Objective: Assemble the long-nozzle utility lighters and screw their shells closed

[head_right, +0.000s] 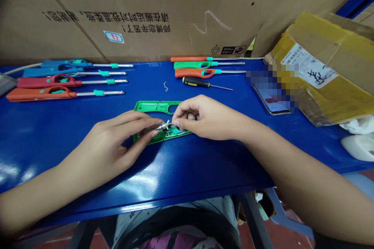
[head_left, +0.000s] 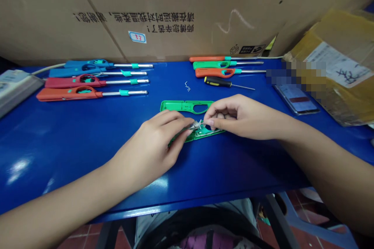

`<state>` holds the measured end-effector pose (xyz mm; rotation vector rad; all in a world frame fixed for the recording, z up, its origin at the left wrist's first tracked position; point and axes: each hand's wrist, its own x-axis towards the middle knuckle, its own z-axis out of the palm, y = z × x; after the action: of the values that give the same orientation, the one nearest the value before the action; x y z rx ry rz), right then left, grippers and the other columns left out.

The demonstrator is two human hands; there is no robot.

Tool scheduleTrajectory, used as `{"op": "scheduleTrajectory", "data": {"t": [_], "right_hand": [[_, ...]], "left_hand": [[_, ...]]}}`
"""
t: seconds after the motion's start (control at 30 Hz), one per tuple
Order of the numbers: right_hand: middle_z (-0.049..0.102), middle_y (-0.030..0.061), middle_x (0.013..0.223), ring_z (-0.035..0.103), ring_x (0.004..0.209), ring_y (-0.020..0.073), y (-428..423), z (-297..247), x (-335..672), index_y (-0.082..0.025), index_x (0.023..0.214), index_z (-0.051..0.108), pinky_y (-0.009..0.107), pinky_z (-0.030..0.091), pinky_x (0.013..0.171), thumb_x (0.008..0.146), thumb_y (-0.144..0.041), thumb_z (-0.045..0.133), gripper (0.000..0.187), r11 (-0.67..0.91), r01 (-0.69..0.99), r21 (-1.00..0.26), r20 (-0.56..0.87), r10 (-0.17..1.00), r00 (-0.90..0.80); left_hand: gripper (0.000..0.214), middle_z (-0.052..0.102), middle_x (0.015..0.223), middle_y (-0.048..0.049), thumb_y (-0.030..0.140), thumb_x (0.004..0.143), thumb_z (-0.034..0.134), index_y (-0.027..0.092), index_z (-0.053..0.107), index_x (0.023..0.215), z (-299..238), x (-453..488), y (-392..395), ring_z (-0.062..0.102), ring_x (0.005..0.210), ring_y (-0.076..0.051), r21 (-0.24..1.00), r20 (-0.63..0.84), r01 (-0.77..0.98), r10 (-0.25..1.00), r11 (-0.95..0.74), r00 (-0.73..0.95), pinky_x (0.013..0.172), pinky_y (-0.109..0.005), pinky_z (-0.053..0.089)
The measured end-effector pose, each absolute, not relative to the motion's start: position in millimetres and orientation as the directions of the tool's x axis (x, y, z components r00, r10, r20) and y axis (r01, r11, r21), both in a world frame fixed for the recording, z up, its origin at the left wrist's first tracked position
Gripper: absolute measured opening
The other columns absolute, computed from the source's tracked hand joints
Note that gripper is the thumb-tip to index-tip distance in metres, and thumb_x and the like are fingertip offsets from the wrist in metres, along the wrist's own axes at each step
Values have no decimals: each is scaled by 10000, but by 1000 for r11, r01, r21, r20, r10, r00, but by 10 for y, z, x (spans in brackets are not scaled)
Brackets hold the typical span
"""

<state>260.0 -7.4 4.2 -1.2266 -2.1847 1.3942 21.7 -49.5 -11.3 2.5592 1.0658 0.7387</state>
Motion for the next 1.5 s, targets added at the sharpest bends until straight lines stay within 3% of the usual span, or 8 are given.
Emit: {"op": "scheduleTrajectory", "data": {"t": [0.7, 1.2, 1.5], "right_hand": [[563, -16, 691, 434, 627, 108, -84, 33, 2579, -168, 850, 714, 250, 352, 564, 881, -387, 636, 234, 179, 526, -831, -213, 771, -600], [529, -31, 656, 414, 597, 95, -86, 21, 2577, -164, 835, 716, 240, 329, 535, 877, -370, 651, 220, 146, 495, -857, -216, 770, -601], [586, -9, 708, 461, 643, 113, -86, -4, 2552, -170, 843, 712, 254, 376, 573, 887, -394, 632, 242, 178, 486, -856, -184, 774, -606]], "left_hand": [[215, 697, 1031, -65, 128, 981, 566, 113, 695, 1152, -146, 231, -507, 649, 940, -172, 456, 349, 536, 696, -711, 627, 849, -289, 541], [221, 708, 1033, -64, 144, 984, 561, 126, 697, 1156, -156, 235, -516, 662, 938, -180, 455, 347, 554, 712, -697, 610, 825, -302, 556], [222, 708, 1033, -75, 138, 982, 553, 115, 703, 1144, -137, 231, -505, 667, 937, -187, 445, 355, 557, 709, -702, 610, 823, -296, 551]]}}
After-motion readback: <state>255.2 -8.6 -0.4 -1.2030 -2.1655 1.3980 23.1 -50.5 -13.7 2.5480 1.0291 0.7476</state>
